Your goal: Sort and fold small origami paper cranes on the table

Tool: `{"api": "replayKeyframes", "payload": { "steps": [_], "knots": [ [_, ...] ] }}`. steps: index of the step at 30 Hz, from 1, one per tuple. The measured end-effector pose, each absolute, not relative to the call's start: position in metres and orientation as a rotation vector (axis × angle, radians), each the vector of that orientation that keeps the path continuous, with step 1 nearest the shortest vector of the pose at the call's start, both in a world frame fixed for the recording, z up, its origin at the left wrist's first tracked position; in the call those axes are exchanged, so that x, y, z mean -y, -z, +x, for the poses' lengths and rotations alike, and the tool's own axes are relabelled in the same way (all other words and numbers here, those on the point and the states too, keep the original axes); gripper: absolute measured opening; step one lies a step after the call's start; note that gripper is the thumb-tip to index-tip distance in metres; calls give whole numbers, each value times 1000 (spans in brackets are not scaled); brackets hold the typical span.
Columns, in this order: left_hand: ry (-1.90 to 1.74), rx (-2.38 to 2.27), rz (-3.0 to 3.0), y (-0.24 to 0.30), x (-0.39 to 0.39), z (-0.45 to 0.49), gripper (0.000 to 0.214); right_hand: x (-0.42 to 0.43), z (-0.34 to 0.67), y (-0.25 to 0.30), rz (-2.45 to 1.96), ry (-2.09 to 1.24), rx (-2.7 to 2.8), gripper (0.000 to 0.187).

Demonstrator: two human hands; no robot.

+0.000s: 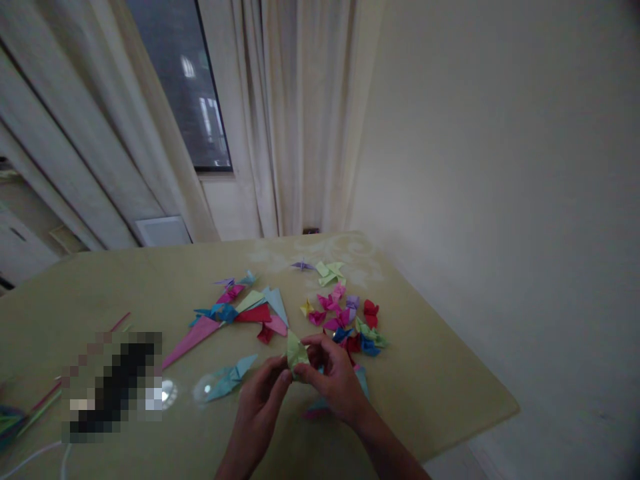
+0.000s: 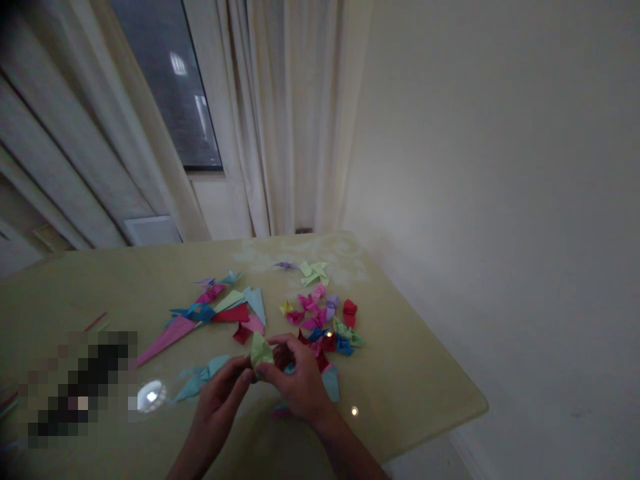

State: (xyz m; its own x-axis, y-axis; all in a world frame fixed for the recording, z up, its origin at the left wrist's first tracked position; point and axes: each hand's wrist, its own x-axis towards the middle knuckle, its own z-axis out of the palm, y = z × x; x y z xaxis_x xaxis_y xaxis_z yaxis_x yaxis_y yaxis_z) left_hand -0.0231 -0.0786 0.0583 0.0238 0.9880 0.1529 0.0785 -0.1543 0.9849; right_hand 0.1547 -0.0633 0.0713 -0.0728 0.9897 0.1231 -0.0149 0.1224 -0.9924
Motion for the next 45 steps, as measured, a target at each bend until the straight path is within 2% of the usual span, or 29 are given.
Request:
{"api": "replayKeyframes", "payload": {
  "steps": [5, 10, 13, 18, 21, 24, 28, 37, 42, 45],
  "knots": [
    [-1275, -1136, 1309, -67, 74, -15, 36, 74, 164, -68, -910, -1366, 1213, 45],
    [-1260, -1156, 1278, -60, 76, -11, 37, 79, 172, -65, -946, -1352, 1310, 60],
    [-1251, -1094, 1273, -55, 79, -7, 36, 77, 168, -62, -1011, -1271, 1313, 53],
    [-1304, -1070, 1279, -50, 83, -9, 51, 76, 163, -63, -1045, -1166, 1390, 46],
    [-1241, -1035, 1331, -51, 83, -16, 44, 76, 163, -64, -1048, -1118, 1486, 29],
    [-1158, -995, 1359, -54, 82, -20, 37, 75, 164, -63, -1044, -1072, 1480, 23],
    [-1121, -1013, 1348, -56, 80, -22, 48, 74, 165, -60, -1000, -1047, 1469, 18],
    [-1065, -1008, 1430, -55, 77, -23, 29, 78, 173, -65, -967, -1003, 1521, 23],
    [-1114, -1070, 1496, -58, 78, -24, 24, 80, 173, -68, -919, -1069, 1480, 31],
    [-1136, -1091, 1555, -61, 79, -23, 23, 80, 172, -69, -991, -1024, 1477, 29]
  ]
}}
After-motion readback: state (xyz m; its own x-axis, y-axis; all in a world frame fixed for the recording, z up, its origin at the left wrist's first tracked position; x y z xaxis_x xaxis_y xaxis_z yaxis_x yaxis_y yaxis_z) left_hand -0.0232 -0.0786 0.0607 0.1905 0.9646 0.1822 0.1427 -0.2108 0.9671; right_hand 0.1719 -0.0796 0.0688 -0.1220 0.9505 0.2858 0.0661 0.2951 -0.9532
